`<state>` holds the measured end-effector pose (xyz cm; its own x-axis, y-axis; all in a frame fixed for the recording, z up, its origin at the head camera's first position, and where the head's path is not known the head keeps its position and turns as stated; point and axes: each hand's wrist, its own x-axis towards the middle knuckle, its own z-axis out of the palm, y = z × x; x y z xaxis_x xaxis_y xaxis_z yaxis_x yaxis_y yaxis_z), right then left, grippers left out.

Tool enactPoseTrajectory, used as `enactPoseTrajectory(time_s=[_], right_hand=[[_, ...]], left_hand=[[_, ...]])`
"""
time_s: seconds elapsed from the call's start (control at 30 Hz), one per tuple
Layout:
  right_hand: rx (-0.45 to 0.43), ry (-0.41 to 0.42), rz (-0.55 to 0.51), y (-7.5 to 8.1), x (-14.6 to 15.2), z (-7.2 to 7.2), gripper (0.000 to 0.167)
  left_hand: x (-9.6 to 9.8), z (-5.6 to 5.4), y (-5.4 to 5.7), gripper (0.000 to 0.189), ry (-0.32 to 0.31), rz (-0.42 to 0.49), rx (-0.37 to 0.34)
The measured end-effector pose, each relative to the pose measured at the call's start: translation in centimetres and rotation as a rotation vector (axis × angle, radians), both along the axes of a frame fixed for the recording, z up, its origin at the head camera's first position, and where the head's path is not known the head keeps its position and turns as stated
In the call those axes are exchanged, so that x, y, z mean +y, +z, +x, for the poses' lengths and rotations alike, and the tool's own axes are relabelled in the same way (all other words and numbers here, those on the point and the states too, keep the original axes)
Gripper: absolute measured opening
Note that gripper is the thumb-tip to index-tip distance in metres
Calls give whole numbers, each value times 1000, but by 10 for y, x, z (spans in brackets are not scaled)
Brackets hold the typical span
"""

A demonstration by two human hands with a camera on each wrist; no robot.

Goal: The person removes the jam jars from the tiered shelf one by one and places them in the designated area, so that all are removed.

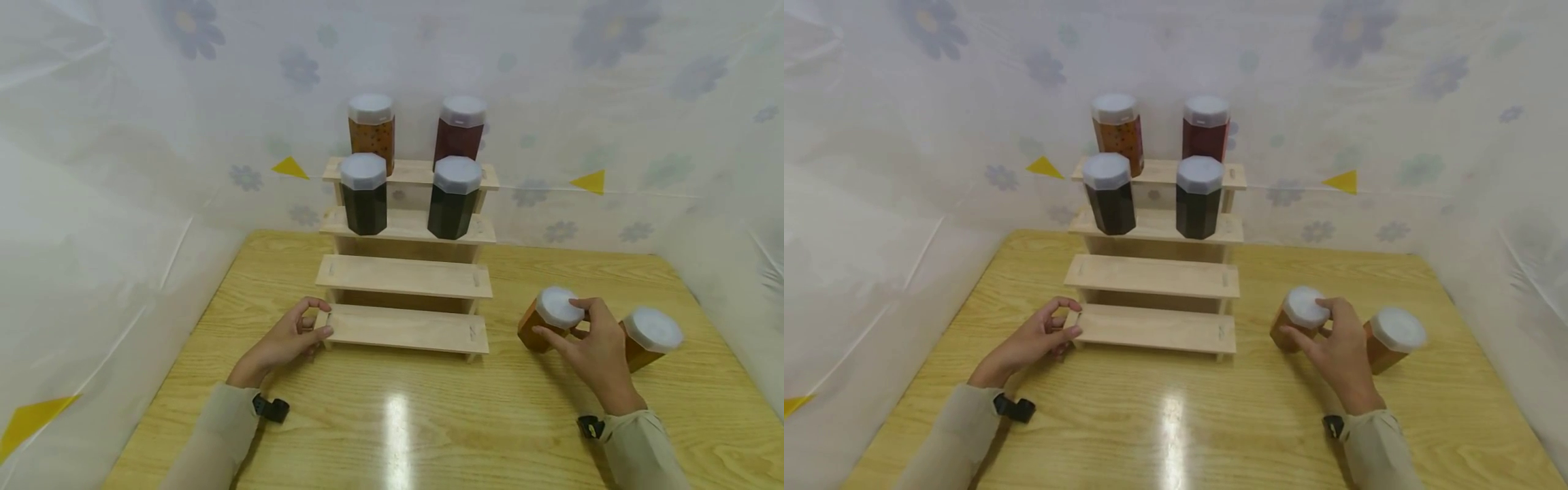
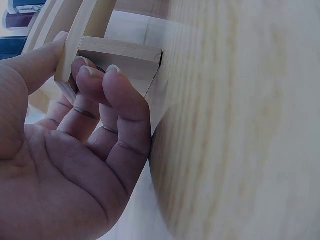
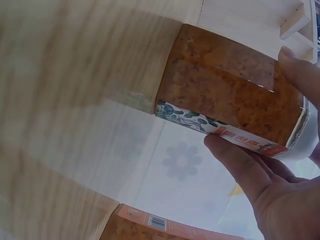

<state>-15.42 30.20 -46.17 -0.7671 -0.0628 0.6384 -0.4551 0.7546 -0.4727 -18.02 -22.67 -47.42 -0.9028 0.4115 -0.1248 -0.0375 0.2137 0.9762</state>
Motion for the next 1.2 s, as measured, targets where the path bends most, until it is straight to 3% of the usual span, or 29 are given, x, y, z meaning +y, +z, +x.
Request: enactPoseTrajectory(time_s=[0.37,0.53,0.73,0.97,1.2], right_hand=[[-110,-41,-15,1,-4,4,89],[-154,-40,3,5,-2,5,101],[-169,-13,17,12,1,4,102],[-122,50,61,31,-1,-4,99],[-109,81,124,61,-6,-15,97]], left_hand=[[0,-1,-1,40,-3,1,17],[1,-1,2,41,3,0,2],[2,0,3,41,0,11,-3],[1,0,3,41,-3,5,-2],[1,1,2,40,0,2,-2]])
